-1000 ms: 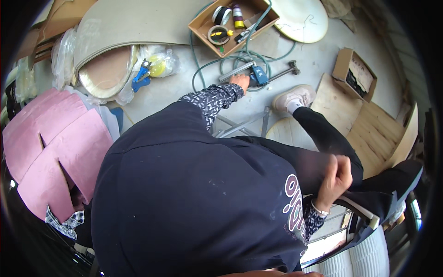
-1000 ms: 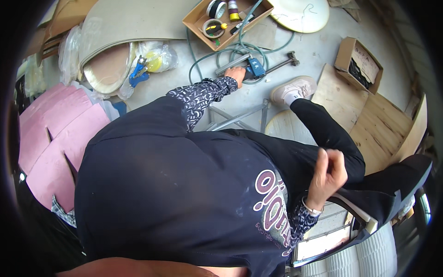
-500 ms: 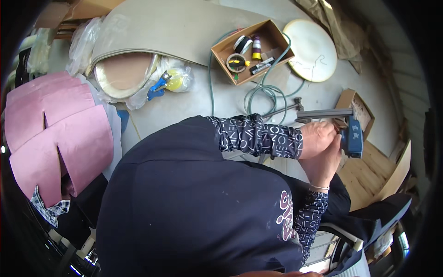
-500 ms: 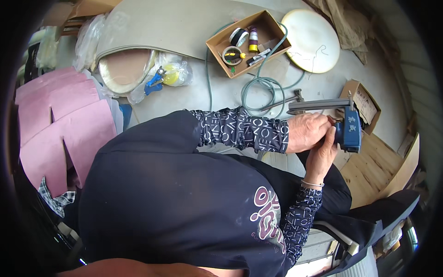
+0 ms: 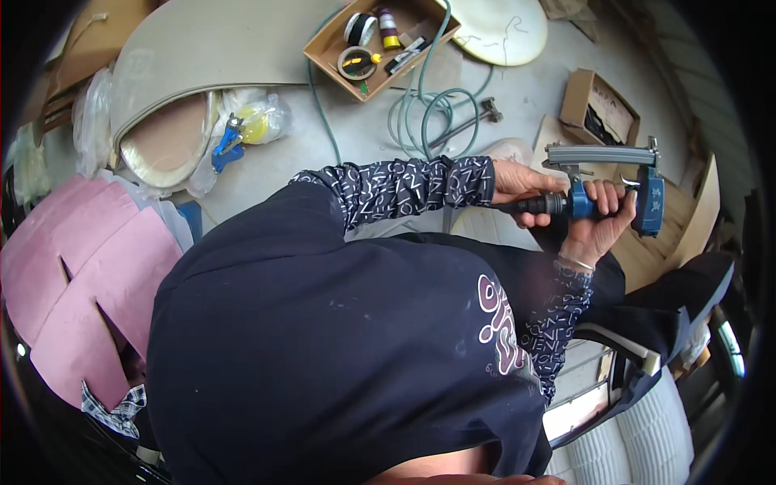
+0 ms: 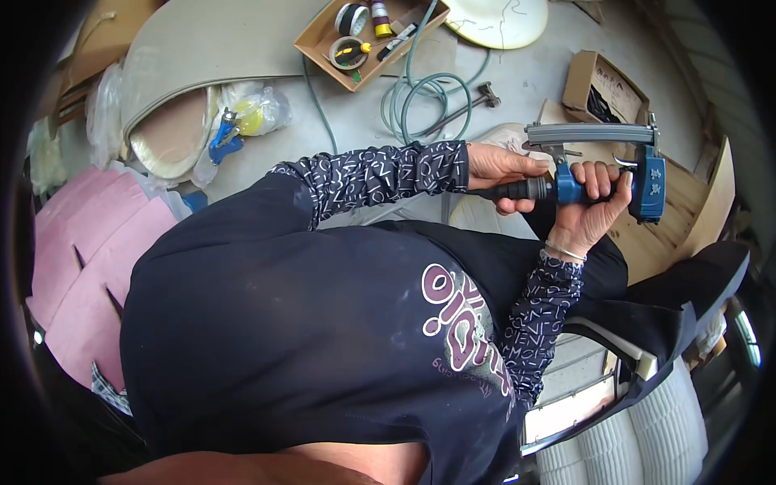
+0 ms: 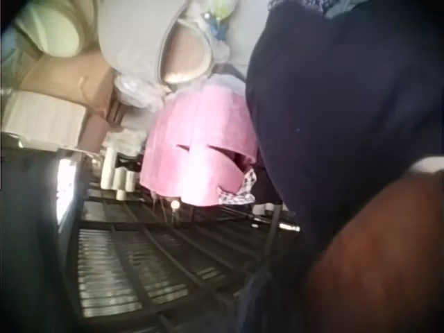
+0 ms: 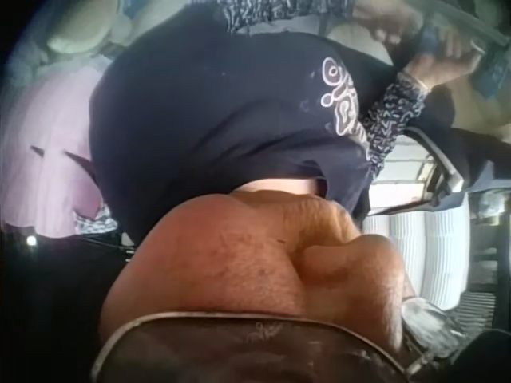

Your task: The person attaches foam padding pieces onto the corners of a frame by hand, connects an air hose to a pneumatic stapler, and staples the fabric cover onto the frame using the stapler.

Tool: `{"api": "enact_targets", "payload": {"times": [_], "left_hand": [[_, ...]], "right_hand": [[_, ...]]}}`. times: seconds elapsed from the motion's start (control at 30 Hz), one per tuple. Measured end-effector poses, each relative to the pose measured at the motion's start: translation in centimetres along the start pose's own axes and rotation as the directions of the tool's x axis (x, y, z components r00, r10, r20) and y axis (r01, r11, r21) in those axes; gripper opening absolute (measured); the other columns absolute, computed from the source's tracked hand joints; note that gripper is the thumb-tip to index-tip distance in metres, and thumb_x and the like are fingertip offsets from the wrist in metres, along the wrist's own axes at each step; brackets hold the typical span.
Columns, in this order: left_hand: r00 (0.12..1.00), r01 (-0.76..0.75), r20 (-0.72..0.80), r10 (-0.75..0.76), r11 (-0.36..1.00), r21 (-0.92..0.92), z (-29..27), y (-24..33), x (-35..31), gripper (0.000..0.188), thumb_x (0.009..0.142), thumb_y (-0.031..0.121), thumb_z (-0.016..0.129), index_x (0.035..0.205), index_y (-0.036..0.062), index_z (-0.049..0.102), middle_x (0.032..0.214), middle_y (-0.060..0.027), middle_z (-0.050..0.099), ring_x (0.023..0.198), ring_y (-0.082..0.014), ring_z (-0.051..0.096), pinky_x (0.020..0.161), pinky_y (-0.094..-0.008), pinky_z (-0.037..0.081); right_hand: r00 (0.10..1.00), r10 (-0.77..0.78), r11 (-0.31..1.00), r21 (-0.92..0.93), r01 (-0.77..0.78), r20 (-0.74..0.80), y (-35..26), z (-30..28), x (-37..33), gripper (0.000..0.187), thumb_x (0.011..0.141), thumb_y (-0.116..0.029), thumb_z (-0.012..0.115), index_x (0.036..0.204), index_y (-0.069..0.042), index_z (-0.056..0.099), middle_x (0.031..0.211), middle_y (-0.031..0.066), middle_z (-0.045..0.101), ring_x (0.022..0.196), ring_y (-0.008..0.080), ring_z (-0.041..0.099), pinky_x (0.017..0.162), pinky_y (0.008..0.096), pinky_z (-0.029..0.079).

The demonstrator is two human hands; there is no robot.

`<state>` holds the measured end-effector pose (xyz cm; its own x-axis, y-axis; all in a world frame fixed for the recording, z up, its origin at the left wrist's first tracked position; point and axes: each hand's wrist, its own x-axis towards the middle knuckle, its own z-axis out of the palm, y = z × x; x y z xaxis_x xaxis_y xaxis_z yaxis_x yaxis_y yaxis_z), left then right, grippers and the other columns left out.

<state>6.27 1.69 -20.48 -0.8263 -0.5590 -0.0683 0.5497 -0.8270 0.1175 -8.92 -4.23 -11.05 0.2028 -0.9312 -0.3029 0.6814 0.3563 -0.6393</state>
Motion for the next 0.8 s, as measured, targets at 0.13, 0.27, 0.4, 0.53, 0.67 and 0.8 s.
{"api": "enact_targets", "payload": {"times": [0.13,0.27,0.4,0.53,0.67,0.8], "left_hand": [[0.971,0.051,0.234,-0.04,0.998,-0.038,0.7,-1.4,0.9,0.045,0.1,0.05,0.046,0.106,0.0052,0.053,0.054,0.0067,0.032,0.037,-0.0013,0.023,0.037,-0.0198,0.02],[0.991,-0.025,0.135,0.019,0.999,0.045,1.6,-1.7,0.0,0.041,0.098,0.045,0.05,0.103,0.0043,0.052,0.051,0.0072,0.029,0.037,-0.0026,0.02,0.036,-0.0214,0.018],[0.993,-0.114,0.056,0.107,0.982,0.147,1.3,-2.6,-0.6,0.037,0.094,0.041,0.057,0.095,0.005,0.052,0.052,0.0061,0.027,0.038,-0.004,0.021,0.035,-0.0227,0.018],[0.99,-0.043,-0.118,0.078,0.959,0.279,-2.4,-5.7,-3.0,0.029,0.095,0.035,0.058,0.087,0.0067,0.053,0.052,0.0039,0.032,0.039,-0.0052,0.026,0.036,-0.0233,0.02],[0.779,0.268,-0.574,0.25,0.696,0.667,-13.0,-5.9,-4.0,0.036,0.09,0.045,0.061,0.094,0.0092,0.059,0.062,-0.0063,0.055,0.049,-0.0157,0.053,0.043,-0.0315,0.04],[0.67,0.615,-0.35,0.654,-0.225,0.756,-18.6,-6.2,-9.6,0.048,0.082,0.04,0.066,0.115,0.0063,0.058,0.103,-0.0169,0.065,0.1,-0.0346,0.063,0.084,-0.0451,0.05]], "right_hand": [[1.0,-0.012,0.999,-0.052,0.014,0.024,0.0,1.3,-0.3,0.027,0.093,-0.025,0.064,0.078,-0.012,0.045,0.06,-0.008,0.037,0.052,0.0044,0.035,0.064,0.0248,0.036],[1.0,-0.01,0.999,-0.054,0.009,-0.008,0.2,1.1,-0.6,0.027,0.093,-0.025,0.063,0.078,-0.013,0.045,0.06,-0.008,0.037,0.053,0.0046,0.035,0.064,0.0251,0.036],[1.0,0.017,0.996,-0.093,-0.017,0.004,0.7,0.9,-1.1,0.026,0.094,-0.023,0.063,0.077,-0.012,0.045,0.061,-0.0068,0.038,0.056,0.0061,0.038,0.066,0.0264,0.037],[0.997,-0.076,0.997,-0.003,0.076,0.023,-1.5,-0.5,0.3,0.024,0.093,-0.023,0.064,0.077,-0.011,0.05,0.061,-0.0055,0.041,0.056,0.008,0.039,0.067,0.0287,0.039],[0.997,-0.072,0.997,-0.012,0.072,-0.01,-2.1,-1.6,0.5,0.024,0.092,-0.021,0.066,0.076,-0.012,0.049,0.062,-0.0056,0.042,0.057,0.0083,0.04,0.068,0.0287,0.039],[1.0,-0.008,1.0,0.021,0.009,-0.027,-1.3,-2.2,0.7,0.026,0.092,-0.02,0.066,0.076,-0.013,0.047,0.061,-0.0058,0.04,0.057,0.0083,0.04,0.069,0.0286,0.039]]}}
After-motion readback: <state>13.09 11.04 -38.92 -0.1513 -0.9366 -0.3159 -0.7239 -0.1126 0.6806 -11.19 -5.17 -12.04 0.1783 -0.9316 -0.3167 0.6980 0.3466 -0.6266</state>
